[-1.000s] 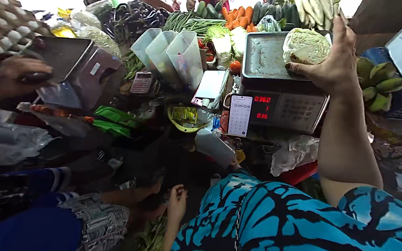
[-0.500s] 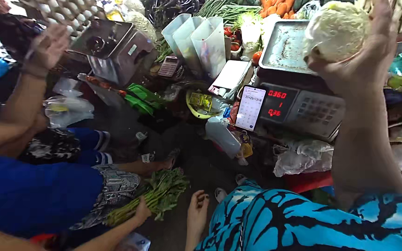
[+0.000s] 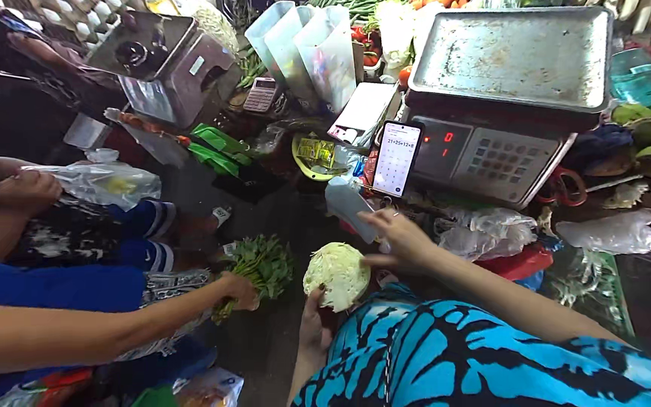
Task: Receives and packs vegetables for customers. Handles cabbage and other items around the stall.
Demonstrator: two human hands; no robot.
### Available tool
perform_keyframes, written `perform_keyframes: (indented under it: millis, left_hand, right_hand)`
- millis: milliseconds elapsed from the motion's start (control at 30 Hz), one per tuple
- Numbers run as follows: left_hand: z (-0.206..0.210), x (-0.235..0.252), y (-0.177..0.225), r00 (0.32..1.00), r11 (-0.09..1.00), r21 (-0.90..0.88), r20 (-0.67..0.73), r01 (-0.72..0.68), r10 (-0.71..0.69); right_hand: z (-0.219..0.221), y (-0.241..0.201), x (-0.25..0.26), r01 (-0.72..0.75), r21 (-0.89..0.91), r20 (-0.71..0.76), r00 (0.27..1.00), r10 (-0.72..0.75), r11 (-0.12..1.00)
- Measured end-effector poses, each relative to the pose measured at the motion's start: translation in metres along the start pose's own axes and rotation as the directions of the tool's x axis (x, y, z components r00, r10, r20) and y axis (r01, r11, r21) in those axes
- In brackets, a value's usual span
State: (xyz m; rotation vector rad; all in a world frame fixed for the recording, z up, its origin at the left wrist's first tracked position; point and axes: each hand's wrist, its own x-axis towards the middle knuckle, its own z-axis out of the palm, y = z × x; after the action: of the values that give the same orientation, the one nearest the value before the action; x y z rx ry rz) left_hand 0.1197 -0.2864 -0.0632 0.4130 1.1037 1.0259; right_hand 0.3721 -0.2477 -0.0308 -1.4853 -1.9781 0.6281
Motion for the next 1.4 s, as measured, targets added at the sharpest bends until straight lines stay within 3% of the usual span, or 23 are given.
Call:
perform_keyframes:
  millis: [33,133,233,400,533,633,700,767,867,933,1100,1233,1300,1400]
  left_hand:
    - [-0.003,-0.003,0.002,1.000,1.000,-0.013,-0.023,0.000,-0.001]
    - [0.010,-0.015,0.028,0.982,0.997,0.019,-0.180,0.071,-0.066]
    - [-0.022,-0.002,0.018,0.997,0.994,-0.083,-0.021,-0.072,0.071]
    - [-0.029,-0.002,0.022,0.994,0.994,-0.063,-0.067,-0.089,0.084]
    - [-0.032,-0.009,0.018,0.986,0.990,-0.095,-0.141,-0.107,0.093]
    - [-0.030,-0.019,0.017,0.969,0.993,-0.084,-0.239,-0.087,0.064]
    - [-0.036,-0.028,0.014,0.958,0.992,-0.111,-0.285,-0.057,0.023]
    - [-0.051,-0.044,0.015,0.959,0.986,-0.163,-0.282,-0.034,-0.014]
    - [-0.081,-0.073,0.025,0.954,0.973,-0.231,-0.295,-0.026,-0.045]
    - [-0.115,-0.090,0.025,0.951,0.968,-0.243,-0.309,-0.061,-0.018]
    - [-0.216,-0.136,0.024,0.874,0.944,-0.165,-0.449,-0.285,0.185]
    - [-0.304,-0.175,0.026,0.749,0.940,-0.110,-0.637,-0.322,0.182]
    - [-0.347,-0.199,0.031,0.670,0.929,-0.128,-0.727,-0.347,0.150]
    - [-0.408,-0.234,0.043,0.553,0.862,-0.186,-0.824,-0.471,0.124]
  right_hand:
    - [-0.004,0.012,-0.004,-0.082,-0.114,-0.110,0.992,0.070,0.990]
    - [-0.012,0.044,-0.013,-0.186,-0.360,-0.338,0.939,0.058,0.914]
    - [-0.018,0.055,-0.010,-0.200,-0.443,-0.373,0.928,0.023,0.874]
    - [-0.011,0.044,-0.002,-0.184,-0.423,-0.374,0.927,0.014,0.887]
    - [0.010,0.003,0.006,-0.023,-0.210,-0.213,0.977,-0.023,0.977]
    - [0.045,-0.023,0.015,0.031,0.107,0.076,0.996,-0.039,0.994]
    - [0.072,-0.038,0.023,-0.068,0.283,0.338,0.940,-0.033,0.957]
    - [0.098,-0.058,0.031,-0.213,0.403,0.552,0.832,-0.051,0.890]
    - [0.138,-0.097,0.035,-0.369,0.537,0.662,0.741,-0.108,0.759]
    - [0.164,-0.124,0.038,-0.415,0.529,0.715,0.688,-0.125,0.740]
    - [0.241,-0.200,0.040,-0.265,0.537,0.788,0.498,-0.363,0.801]
    - [0.319,-0.272,0.038,-0.261,0.552,0.825,0.309,-0.473,0.792]
    - [0.359,-0.304,0.040,-0.233,0.514,0.848,0.283,-0.449,0.825]
    - [0.415,-0.345,0.052,-0.048,0.381,0.890,0.290,-0.352,0.924]
